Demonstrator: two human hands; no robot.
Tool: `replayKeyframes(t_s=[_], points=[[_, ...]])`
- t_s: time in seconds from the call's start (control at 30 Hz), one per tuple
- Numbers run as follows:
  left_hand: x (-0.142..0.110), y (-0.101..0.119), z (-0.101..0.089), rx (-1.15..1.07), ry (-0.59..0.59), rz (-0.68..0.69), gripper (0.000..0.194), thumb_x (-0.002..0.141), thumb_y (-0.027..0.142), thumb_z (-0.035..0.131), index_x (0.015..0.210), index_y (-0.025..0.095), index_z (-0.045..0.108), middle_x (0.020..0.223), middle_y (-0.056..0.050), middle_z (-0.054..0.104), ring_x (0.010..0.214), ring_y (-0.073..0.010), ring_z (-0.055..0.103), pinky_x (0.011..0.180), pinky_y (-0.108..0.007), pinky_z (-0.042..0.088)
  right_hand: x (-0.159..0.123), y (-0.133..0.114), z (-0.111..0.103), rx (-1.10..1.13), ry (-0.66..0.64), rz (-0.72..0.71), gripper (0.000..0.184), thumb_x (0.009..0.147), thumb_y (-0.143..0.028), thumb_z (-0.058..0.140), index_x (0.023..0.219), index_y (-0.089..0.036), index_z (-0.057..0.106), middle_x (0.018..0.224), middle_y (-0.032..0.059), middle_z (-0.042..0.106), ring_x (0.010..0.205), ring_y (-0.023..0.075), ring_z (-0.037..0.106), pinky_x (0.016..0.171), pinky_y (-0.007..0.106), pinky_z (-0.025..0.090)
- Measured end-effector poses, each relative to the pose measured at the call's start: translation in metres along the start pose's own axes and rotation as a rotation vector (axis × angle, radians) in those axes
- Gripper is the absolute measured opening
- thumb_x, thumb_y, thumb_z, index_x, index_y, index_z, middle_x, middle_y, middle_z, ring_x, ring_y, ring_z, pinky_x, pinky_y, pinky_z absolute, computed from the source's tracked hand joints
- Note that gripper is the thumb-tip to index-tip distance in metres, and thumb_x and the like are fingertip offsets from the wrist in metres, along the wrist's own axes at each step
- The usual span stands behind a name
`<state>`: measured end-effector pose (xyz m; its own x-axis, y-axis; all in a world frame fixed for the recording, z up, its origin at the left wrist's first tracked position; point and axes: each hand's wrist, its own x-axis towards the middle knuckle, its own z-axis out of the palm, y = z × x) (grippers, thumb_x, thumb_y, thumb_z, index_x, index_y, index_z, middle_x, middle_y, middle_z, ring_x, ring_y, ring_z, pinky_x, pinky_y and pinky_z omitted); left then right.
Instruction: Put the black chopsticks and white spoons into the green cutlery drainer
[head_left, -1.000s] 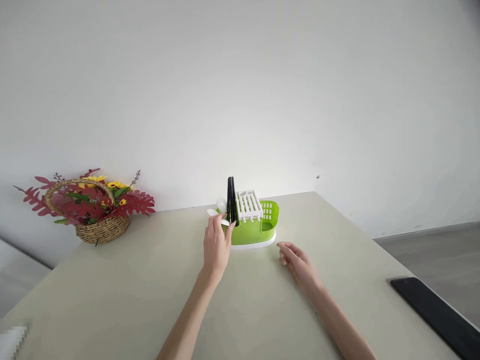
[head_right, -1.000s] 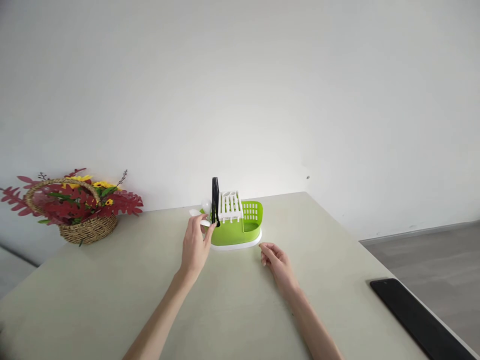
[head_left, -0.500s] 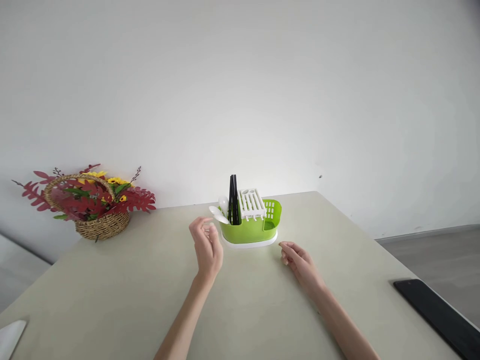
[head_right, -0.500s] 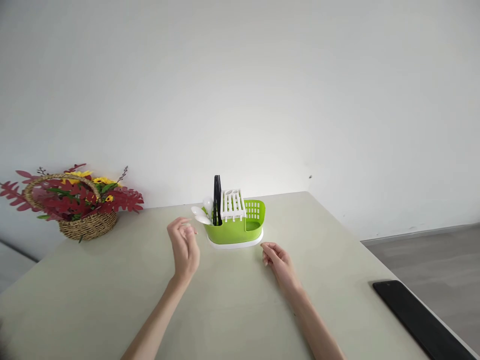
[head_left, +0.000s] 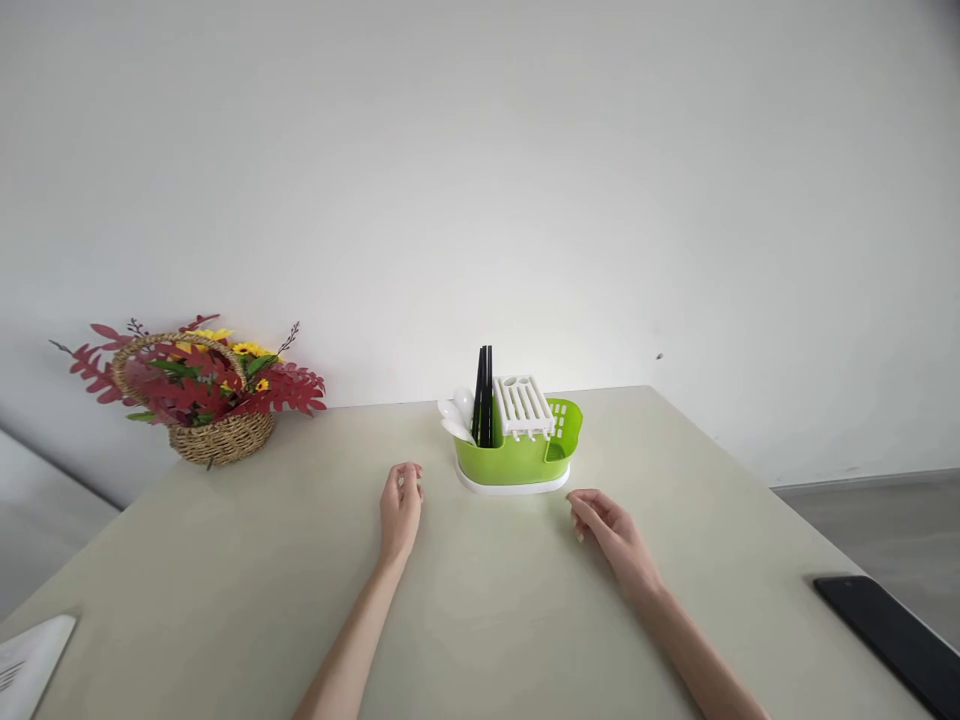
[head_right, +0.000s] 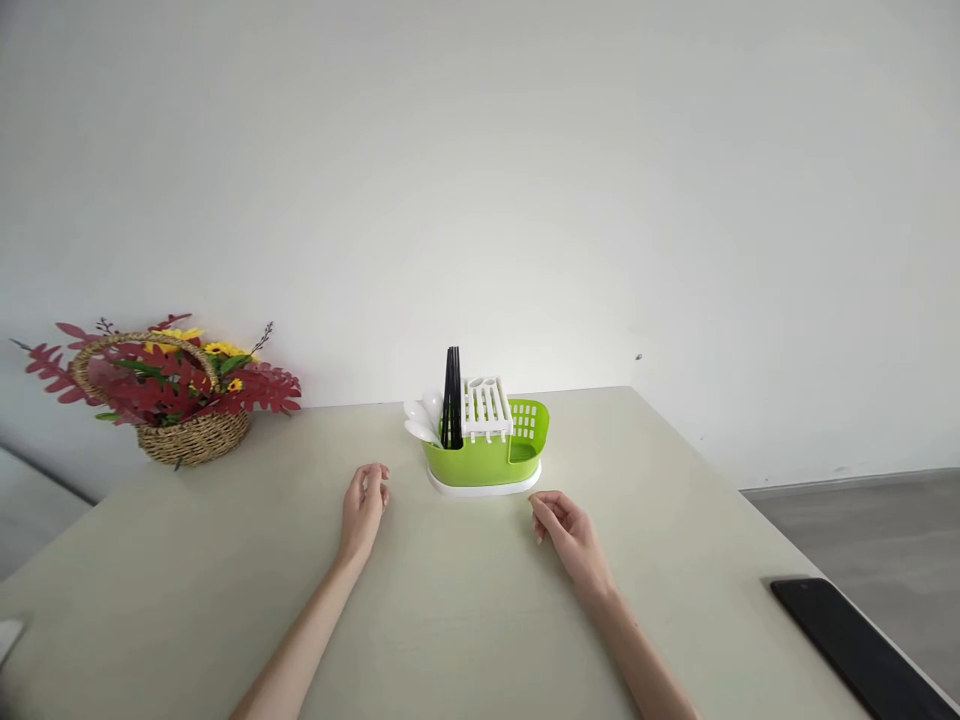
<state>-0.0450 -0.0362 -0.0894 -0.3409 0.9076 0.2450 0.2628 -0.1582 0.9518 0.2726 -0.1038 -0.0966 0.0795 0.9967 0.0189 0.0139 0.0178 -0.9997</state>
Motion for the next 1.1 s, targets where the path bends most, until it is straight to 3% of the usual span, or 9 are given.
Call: replayKeyframes(t_s=[0.1, 0.17, 0.27, 0.37, 0.47, 0.63, 0.73, 0.9, 1.1], points=[[-0.001, -0.003, 0.0, 0.011, -0.031, -0.012, 0.042, 0.095, 0.062, 0.051, 0.089, 0.021, 0.06, 0.083, -0.002, 0.063, 0.055, -0.0116, 0.051, 0.048, -0.022, 0.039, -0.002, 0.006, 0.004, -0.143, 0.025, -0.107, 0.038, 0.097, -0.057, 0.058, 0.108, -0.022, 0.068, 0.081, 0.0014, 0.062, 0.071, 0.0185, 0.058, 0.071, 0.032, 0.05], [-0.002, -0.002, 0.001, 0.022, -0.049, -0.011, 0.043, 0.094, 0.063, 0.051, 0.089, 0.021, 0.061, 0.082, -0.002, 0.063, 0.055, -0.0118, 0.05, 0.049, -0.023, 0.039, -0.002, 0.01, 0.006, -0.295, 0.082, -0.231, 0.033, 0.1, -0.051, 0.054, 0.116, -0.024, 0.066, 0.102, 0.0061, 0.065, 0.079, 0.02, 0.062, 0.074, 0.034, 0.053], [-0.005, 0.001, 0.003, 0.044, -0.063, -0.006, 0.043, 0.095, 0.062, 0.051, 0.089, 0.021, 0.062, 0.08, -0.001, 0.062, 0.055, -0.0121, 0.049, 0.05, -0.023, 0.038, 0.003, 0.011, 0.01, -0.556, 0.174, -0.449, 0.037, 0.102, -0.038, 0.049, 0.136, -0.027, 0.056, 0.137, 0.0125, 0.054, 0.107, 0.0251, 0.064, 0.088, 0.041, 0.055], [-0.008, 0.002, 0.005, 0.065, -0.075, -0.001, 0.041, 0.095, 0.06, 0.051, 0.089, 0.021, 0.062, 0.076, 0.0, 0.059, 0.056, -0.0127, 0.048, 0.052, -0.024, 0.037, 0.012, 0.008, 0.012, -0.816, 0.261, -0.618, 0.046, 0.1, -0.028, 0.046, 0.146, -0.026, 0.046, 0.151, 0.0154, 0.045, 0.139, 0.0335, 0.046, 0.106, 0.054, 0.046], [-0.01, 0.001, 0.006, 0.082, -0.089, -0.001, 0.041, 0.096, 0.059, 0.05, 0.089, 0.021, 0.062, 0.07, 0.002, 0.054, 0.054, -0.0128, 0.046, 0.05, -0.024, 0.035, 0.019, 0.006, 0.013, -0.965, 0.283, -0.722, 0.054, 0.099, -0.021, 0.043, 0.152, -0.023, 0.038, 0.157, 0.0164, 0.042, 0.15, 0.0355, 0.034, 0.114, 0.06, 0.037], [-0.012, 0.002, 0.008, 0.107, -0.105, 0.008, 0.041, 0.097, 0.059, 0.05, 0.089, 0.021, 0.062, 0.069, 0.002, 0.053, 0.053, -0.0129, 0.045, 0.05, -0.024, 0.033, 0.023, 0.01, 0.016, -1.091, 0.207, -0.747, 0.071, 0.099, -0.016, 0.04, 0.166, -0.022, 0.016, 0.16, 0.0166, 0.043, 0.154, 0.0346, 0.03, 0.117, 0.056, 0.034], [-0.014, 0.004, 0.01, 0.117, -0.109, 0.016, 0.041, 0.096, 0.06, 0.049, 0.087, 0.021, 0.062, 0.07, 0.003, 0.053, 0.053, -0.0126, 0.044, 0.05, -0.024, 0.032, 0.024, 0.014, 0.017, -1.174, 0.178, -0.738, 0.071, 0.102, -0.02, 0.038, 0.168, -0.02, 0.01, 0.163, 0.0173, 0.041, 0.156, 0.0344, 0.028, 0.117, 0.056, 0.035], [-0.016, 0.006, 0.011, 0.131, -0.119, 0.026, 0.04, 0.096, 0.058, 0.05, 0.088, 0.021, 0.064, 0.069, 0.003, 0.052, 0.051, -0.0118, 0.043, 0.05, -0.024, 0.032, 0.025, 0.02, 0.018, -1.256, 0.184, -0.705, 0.073, 0.109, -0.043, 0.035, 0.169, -0.018, 0.001, 0.167, 0.0188, 0.035, 0.158, 0.035, 0.024, 0.111, 0.055, 0.041], [-0.019, 0.005, 0.011, 0.164, -0.133, 0.037, 0.04, 0.097, 0.057, 0.049, 0.089, 0.022, 0.065, 0.067, 0.004, 0.053, 0.051, -0.0126, 0.043, 0.051, -0.025, 0.033, 0.028, 0.024, 0.017, -1.347, 0.228, -0.668, 0.073, 0.11, -0.041, 0.03, 0.168, -0.017, -0.008, 0.167, 0.019, 0.036, 0.157, 0.0362, 0.026, 0.11, 0.055, 0.039]])
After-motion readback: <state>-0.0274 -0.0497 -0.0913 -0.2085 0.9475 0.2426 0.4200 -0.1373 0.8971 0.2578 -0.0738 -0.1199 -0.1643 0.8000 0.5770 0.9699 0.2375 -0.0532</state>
